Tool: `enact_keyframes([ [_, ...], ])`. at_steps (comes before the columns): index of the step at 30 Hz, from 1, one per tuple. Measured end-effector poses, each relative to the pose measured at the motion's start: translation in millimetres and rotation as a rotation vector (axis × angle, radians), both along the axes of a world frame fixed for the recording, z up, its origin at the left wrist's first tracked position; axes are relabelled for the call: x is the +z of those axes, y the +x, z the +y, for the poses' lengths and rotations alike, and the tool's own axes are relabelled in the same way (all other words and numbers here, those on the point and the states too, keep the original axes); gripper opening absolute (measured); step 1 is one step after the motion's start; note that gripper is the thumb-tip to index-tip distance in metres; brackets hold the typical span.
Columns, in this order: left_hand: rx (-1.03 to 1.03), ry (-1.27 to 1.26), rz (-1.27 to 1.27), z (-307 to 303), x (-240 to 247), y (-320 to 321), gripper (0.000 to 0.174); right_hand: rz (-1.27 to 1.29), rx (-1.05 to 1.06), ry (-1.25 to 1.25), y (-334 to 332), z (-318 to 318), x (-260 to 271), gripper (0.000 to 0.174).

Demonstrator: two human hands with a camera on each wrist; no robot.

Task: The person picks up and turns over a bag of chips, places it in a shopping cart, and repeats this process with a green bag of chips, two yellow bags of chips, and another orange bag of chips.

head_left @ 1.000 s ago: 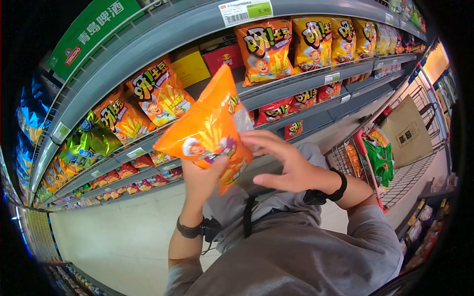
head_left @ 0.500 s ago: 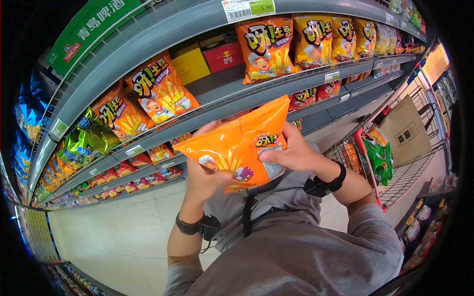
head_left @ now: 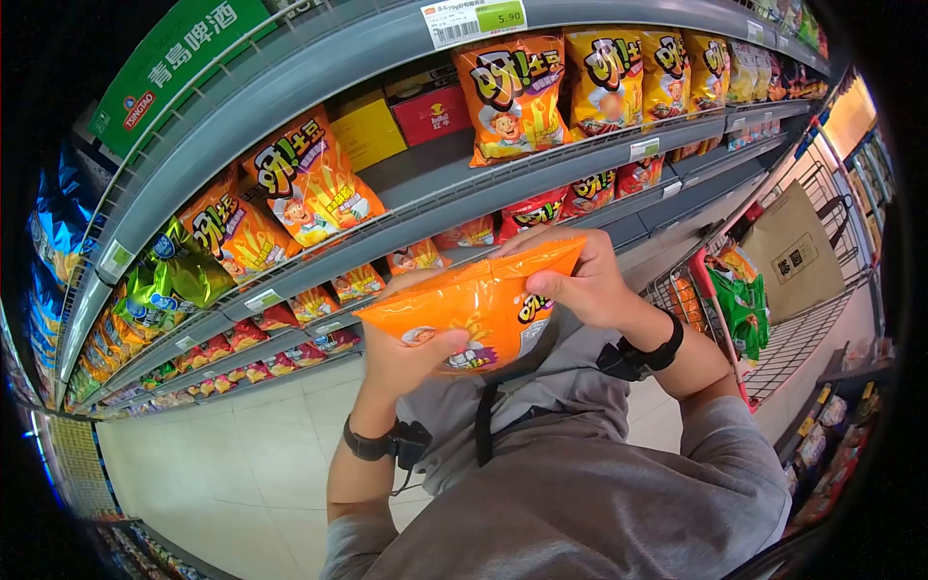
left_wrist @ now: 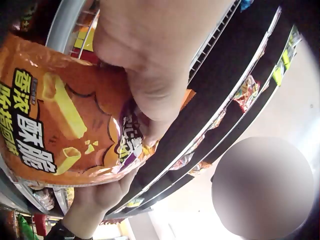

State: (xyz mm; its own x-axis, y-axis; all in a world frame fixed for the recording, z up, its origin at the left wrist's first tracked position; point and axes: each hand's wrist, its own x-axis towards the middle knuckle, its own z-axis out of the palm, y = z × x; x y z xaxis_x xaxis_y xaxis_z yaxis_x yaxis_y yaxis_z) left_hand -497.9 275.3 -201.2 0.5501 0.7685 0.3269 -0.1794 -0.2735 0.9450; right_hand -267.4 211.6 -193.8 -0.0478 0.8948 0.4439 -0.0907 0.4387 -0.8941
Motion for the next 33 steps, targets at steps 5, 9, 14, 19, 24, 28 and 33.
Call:
enact_keyframes([
  [5,-0.014,-0.012,-0.034,1.9,-3.9,-2.6,0.052,-0.029,-0.005,-0.175,1.6,-5.3,2.9,0.052],
  [9,0.106,-0.210,-0.183,-1.9,7.6,11.2,0.038,0.239,0.202,-0.317,-11.8,-4.9,-21.2,0.079],
  [14,0.166,-0.374,-0.113,17.5,-1.5,16.3,0.047,0.218,0.047,-0.425,-24.4,-4.5,-35.0,0.054],
  [19,-0.016,-0.312,-0.093,20.1,-16.5,25.1,0.068,0.381,-0.074,-0.505,-17.8,8.3,-25.3,0.042],
  [24,0.004,-0.378,-0.052,21.6,-23.6,30.6,0.058,0.367,-0.050,-0.510,-13.8,8.9,-27.2,0.050],
  [28,0.054,-0.471,-0.127,26.0,-21.2,33.2,0.047,0.390,0.044,-0.592,-20.6,2.9,-25.4,0.057],
  [33,0.026,-0.486,-0.128,30.7,-20.6,28.8,0.053,0.541,0.134,-0.688,-20.6,2.3,-19.8,0.054],
])
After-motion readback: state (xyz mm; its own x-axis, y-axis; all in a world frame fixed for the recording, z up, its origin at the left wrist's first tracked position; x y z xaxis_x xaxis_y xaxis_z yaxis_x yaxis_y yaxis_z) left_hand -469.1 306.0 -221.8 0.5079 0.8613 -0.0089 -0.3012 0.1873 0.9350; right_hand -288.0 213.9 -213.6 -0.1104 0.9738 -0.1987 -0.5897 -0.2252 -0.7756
